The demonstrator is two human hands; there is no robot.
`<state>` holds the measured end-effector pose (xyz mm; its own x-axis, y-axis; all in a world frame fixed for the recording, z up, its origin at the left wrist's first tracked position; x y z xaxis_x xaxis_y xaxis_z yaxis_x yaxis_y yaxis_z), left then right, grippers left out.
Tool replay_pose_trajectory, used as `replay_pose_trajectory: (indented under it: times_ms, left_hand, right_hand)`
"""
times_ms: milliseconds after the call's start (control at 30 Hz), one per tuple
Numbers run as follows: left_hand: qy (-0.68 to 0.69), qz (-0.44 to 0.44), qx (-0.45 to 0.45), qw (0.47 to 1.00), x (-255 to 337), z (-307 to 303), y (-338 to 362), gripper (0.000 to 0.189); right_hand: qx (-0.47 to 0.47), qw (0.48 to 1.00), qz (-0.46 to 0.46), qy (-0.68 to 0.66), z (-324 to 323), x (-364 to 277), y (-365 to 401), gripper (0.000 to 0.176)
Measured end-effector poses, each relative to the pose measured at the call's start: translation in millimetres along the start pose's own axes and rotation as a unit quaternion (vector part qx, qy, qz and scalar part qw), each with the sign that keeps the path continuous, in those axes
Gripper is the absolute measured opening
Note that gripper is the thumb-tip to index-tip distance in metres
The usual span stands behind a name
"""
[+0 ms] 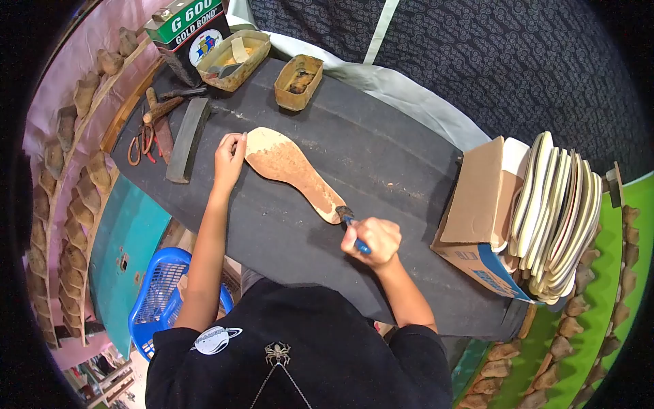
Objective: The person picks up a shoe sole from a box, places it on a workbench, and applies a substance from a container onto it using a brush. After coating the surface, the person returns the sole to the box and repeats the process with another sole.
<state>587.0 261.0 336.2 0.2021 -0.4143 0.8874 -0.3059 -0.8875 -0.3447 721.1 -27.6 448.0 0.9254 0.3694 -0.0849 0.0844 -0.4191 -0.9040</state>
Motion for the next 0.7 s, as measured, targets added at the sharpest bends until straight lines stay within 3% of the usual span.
replay_pose_trajectory:
  times_ms: [233,300,333,500,567,700]
  left_hand:
    - [-0.004,0.008,0.000,1.000,0,1,-1,0.020]
    - [0.000,0.002,0.001,1.000,1,0,0,0.019]
    - [0.000,0.003,0.000,1.000,1,0,0,0.019]
    - [-0.002,-0.004,-0.001,1.000,5,0,1,0.019]
    - [-0.004,0.002,0.000,1.000,4,-1,1,0.020]
    - [-0.004,0.016,0.006,1.000,6,-1,1,0.021]
  right_hand:
    - [-0.008,0.994,0.045,-0.101,4,-9,5,0.011]
    - [0.088,0.984,0.103,-0.116,-5,8,8,0.013]
    - [0.090,0.983,0.117,-0.106,-7,15,5,0.015]
    - [0.059,0.994,0.076,-0.043,-1,33,-4,0.017]
    - [0.024,0.999,-0.009,-0.042,7,21,-5,0.017]
    - [-0.012,0.997,-0.038,-0.069,10,-1,-6,0.014]
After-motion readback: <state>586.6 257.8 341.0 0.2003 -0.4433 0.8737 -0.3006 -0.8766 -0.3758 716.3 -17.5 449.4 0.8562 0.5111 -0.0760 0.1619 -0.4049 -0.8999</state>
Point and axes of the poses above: each hand's wrist, its own y-axis away from the middle knuckle, its own z-axis out of the palm, x = y × z, the point moved 7 cm from there along -y, towards the middle knuckle, and after that the axes turned 7 degrees about -z, right-handed, at the moved point
